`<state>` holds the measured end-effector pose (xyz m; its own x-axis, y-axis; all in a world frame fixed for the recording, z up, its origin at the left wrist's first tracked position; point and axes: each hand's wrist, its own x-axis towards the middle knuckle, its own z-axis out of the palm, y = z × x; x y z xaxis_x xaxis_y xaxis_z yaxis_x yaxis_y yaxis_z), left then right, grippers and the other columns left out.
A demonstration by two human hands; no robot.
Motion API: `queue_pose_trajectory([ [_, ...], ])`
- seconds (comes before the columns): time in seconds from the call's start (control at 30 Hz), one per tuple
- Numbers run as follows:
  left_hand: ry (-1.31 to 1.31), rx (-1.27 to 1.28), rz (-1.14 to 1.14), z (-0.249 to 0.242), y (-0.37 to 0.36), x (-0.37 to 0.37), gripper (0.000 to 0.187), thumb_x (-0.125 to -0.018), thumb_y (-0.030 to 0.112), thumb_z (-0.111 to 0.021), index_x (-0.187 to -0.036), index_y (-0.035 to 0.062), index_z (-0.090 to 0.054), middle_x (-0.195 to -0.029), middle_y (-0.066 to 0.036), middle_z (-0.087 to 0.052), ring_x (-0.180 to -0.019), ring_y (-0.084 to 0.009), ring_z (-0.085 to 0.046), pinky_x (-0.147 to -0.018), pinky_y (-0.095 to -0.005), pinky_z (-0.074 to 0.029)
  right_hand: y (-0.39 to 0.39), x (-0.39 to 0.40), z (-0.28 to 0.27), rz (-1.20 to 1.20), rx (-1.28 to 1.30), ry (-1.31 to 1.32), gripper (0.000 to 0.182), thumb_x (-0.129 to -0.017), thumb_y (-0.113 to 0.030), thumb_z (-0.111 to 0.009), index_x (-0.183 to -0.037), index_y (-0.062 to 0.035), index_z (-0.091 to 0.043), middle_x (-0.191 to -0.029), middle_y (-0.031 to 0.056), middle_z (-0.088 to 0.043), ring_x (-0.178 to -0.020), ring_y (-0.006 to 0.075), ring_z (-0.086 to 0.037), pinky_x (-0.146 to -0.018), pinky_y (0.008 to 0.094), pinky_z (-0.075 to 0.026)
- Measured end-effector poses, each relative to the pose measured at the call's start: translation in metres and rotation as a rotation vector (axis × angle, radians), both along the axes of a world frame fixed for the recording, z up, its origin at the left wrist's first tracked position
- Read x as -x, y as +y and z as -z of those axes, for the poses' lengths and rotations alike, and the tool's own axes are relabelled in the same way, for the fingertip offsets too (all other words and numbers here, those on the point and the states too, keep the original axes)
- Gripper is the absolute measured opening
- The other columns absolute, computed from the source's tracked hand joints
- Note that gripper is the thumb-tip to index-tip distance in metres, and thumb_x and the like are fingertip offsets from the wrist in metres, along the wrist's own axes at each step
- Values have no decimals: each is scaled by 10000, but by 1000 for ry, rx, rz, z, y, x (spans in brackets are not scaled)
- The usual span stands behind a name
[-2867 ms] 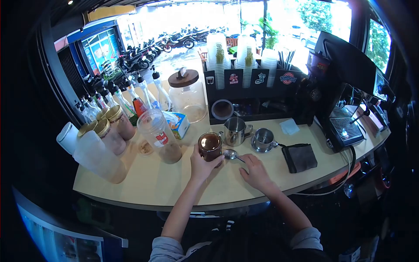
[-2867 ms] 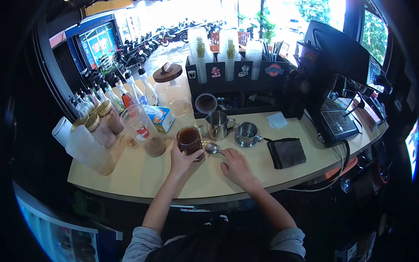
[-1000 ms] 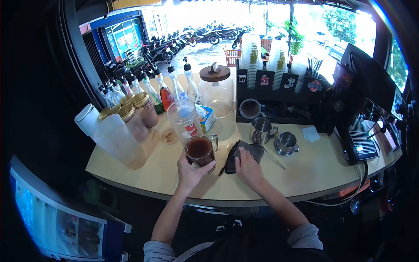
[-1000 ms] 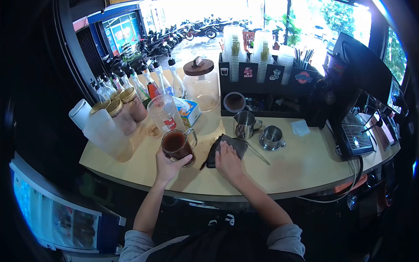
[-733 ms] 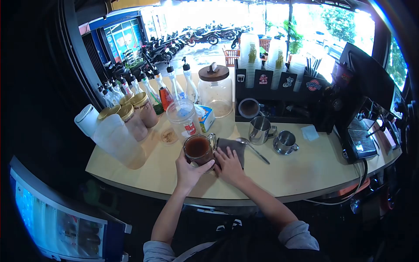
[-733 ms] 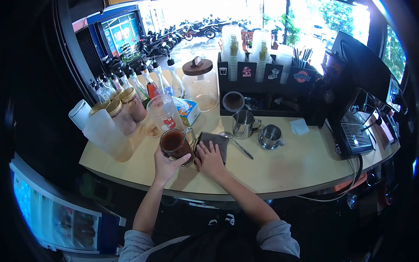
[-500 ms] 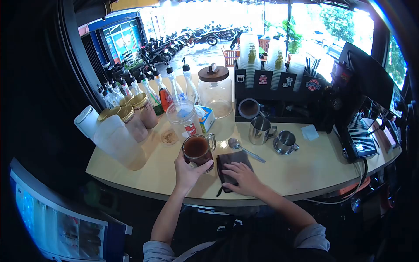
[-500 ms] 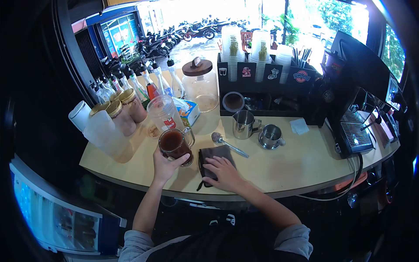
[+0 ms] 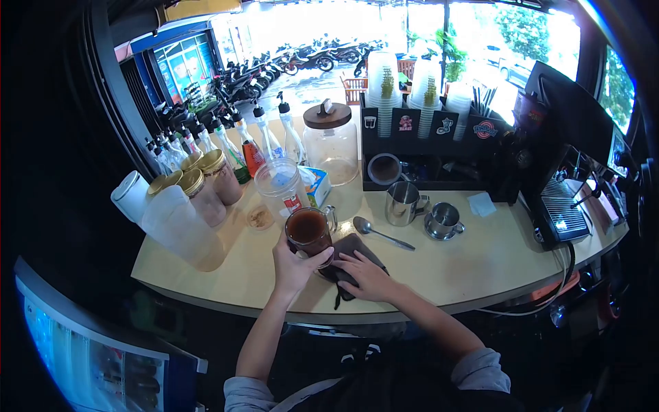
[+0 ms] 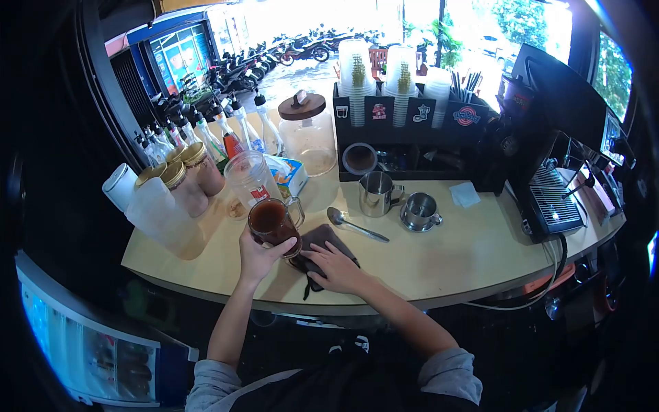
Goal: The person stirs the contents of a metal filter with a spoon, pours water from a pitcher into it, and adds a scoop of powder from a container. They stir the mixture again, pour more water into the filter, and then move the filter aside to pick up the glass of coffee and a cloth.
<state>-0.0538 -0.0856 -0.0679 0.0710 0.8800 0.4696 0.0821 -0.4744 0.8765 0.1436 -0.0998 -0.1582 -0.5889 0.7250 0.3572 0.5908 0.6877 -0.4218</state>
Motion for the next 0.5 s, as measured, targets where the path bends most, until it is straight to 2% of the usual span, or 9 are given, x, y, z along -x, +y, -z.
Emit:
queue_pose_trajectory([
  [0.07,34,50,8,3,1,-3,648,-657,89,-864,-1198,-37,-531,-1089,-127,-655,-985,-173,-651,-861,-313,-525,-16,-12,-12,70,115,102,541,-845,-271,-678,-1295,-42,-483,-1361,160,-506,-1305,337,-436,-1117,499,-298],
  [0.1,33,48,13,5,2,-5,648,-657,89,-864,-1198,-37,-531,-1089,-127,-655,-985,-173,-651,-861,-313,-525,-19,-18,-17,161,23,118,541,-777,-302,-762,-1201,-39,-554,-1311,149,-543,-1203,329,-521,-1073,465,-365],
  [0.13,22,36,24,6,3,-9,647,-660,78,-862,-1201,-35,-526,-1098,-125,-650,-993,-180,-650,-864,-318,-530,-21,-25,-16,166,22,116,541,-777,-302,-762,-1201,-39,-554,-1311,149,-543,-1203,329,-521,-1073,465,-365],
  [0.2,10,23,40,11,4,-16,646,-663,67,-860,-1204,-32,-522,-1108,-123,-644,-1000,-186,-650,-868,-322,-535,-27,-36,-13,248,36,201,514,-758,-340,-770,-1131,-28,-603,-1305,130,-551,-1107,325,-546,-992,442,-429],
  [0.27,14,62,78,18,7,-22,651,-656,77,-866,-1200,-34,-526,-1103,-119,-646,-1000,-179,-646,-872,-321,-532,-33,-40,-14,285,57,174,519,-749,-386,-777,-1092,-21,-640,-1298,124,-567,-1144,314,-550,-1004,424,-437],
  [0.33,10,31,58,25,9,-29,644,-647,100,-873,-1183,-28,-539,-1080,-119,-658,-980,-181,-654,-873,-324,-530,-36,-43,-10,295,-57,70,528,-769,-400,-761,-1116,-20,-645,-1291,124,-582,-1185,310,-547,-1048,415,-410],
  [0.5,12,-5,54,43,15,-43,631,-629,133,-881,-1148,-23,-557,-1049,-125,-670,-962,-193,-664,-864,-336,-530,-37,-43,-11,300,-39,93,542,-777,-416,-752,-1135,-23,-644,-1281,122,-593,-1207,305,-542,-1083,429,-378],
])
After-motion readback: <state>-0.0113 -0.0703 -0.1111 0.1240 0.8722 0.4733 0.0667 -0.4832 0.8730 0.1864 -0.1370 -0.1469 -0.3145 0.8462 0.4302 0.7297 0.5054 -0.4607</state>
